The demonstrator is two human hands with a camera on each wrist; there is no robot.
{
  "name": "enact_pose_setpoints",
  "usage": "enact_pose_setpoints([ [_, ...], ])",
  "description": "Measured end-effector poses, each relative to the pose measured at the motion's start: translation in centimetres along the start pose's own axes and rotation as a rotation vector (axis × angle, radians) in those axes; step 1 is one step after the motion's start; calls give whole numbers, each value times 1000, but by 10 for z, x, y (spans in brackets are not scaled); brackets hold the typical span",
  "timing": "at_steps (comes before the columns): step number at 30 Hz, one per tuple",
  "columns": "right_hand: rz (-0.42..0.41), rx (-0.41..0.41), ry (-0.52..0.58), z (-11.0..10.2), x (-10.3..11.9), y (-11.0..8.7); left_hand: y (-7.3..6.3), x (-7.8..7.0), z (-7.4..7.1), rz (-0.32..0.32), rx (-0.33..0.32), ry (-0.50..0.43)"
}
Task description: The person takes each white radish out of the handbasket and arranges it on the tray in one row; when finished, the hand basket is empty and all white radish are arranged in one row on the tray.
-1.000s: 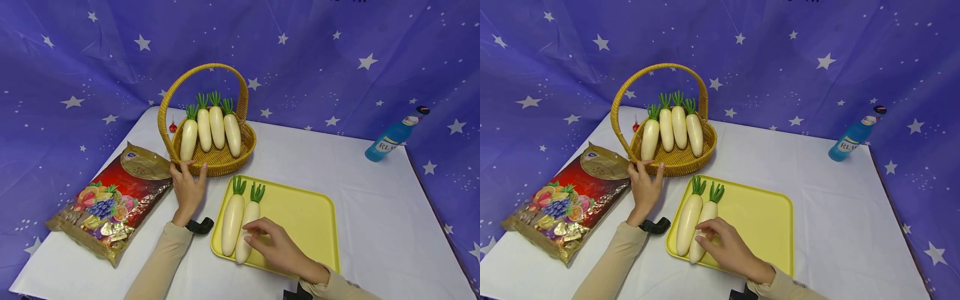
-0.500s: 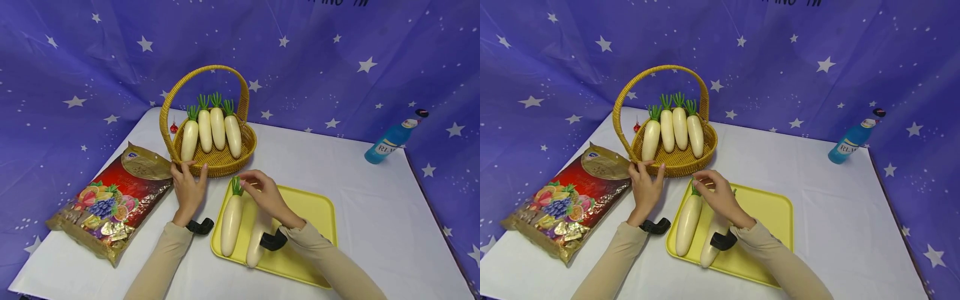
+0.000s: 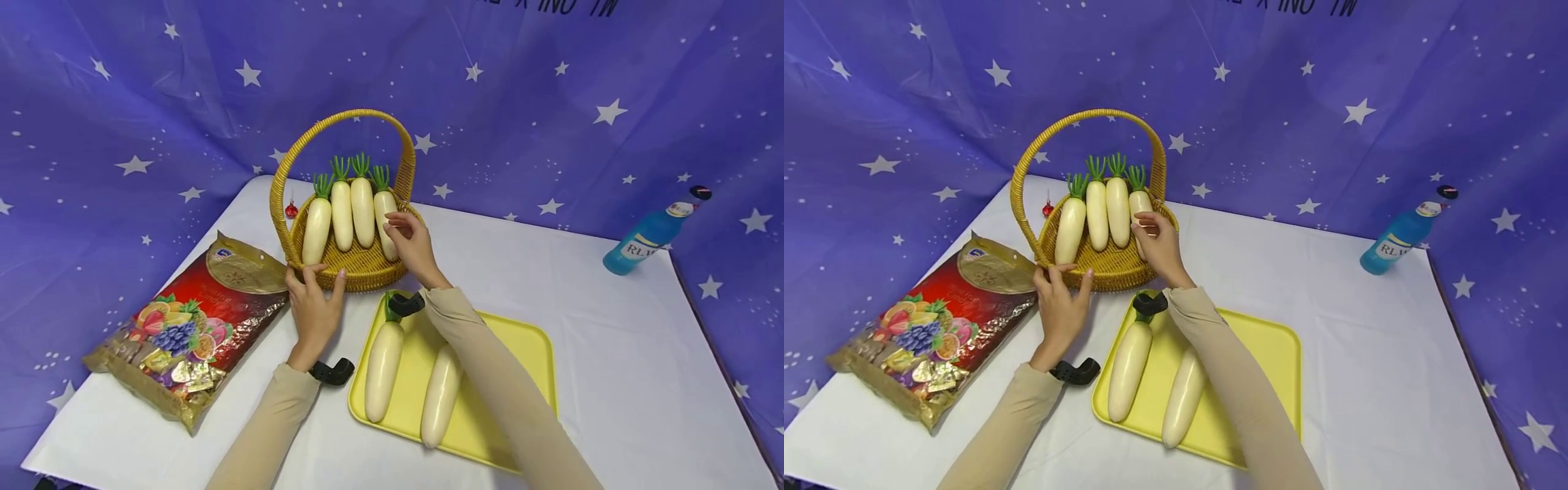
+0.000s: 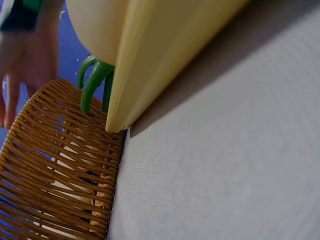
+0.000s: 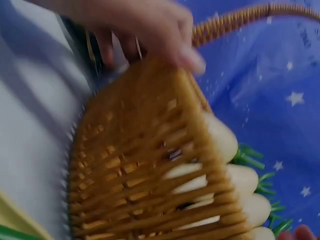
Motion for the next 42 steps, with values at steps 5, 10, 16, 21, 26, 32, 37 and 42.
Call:
enact_pose_setpoints([
  [5,5,-56,-42,-2,-26,23,-2,-2,3,0,5,-3],
  [10,37,-115,-106,-4,-32,35,-1,-4,3,4,1,0],
  [16,105,-49,-220,4,-33,44,0,-4,1,1,-6,6],
  [21,217,52,-304,8,-35,45,0,-4,-1,-9,1,2],
  [26,301,156,-363,10,-39,48,-1,-3,-1,-5,-5,0],
  [32,359,230,-404,12,-41,50,-2,-2,-1,-2,-6,-1],
  [37,393,234,-437,13,-44,48,-2,-3,0,11,-5,0],
  [42,401,230,-457,14,-43,46,-2,-2,0,19,-19,6],
])
Point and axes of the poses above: each hand's wrist, its own y-axis towards the middle knuckle, its own z-axis out of the palm, x = y × z, the point moved 5 cm from there along y, towards the middle knuckle, and after that the axes turned 9 degrees about x, right-handed, at the moved point
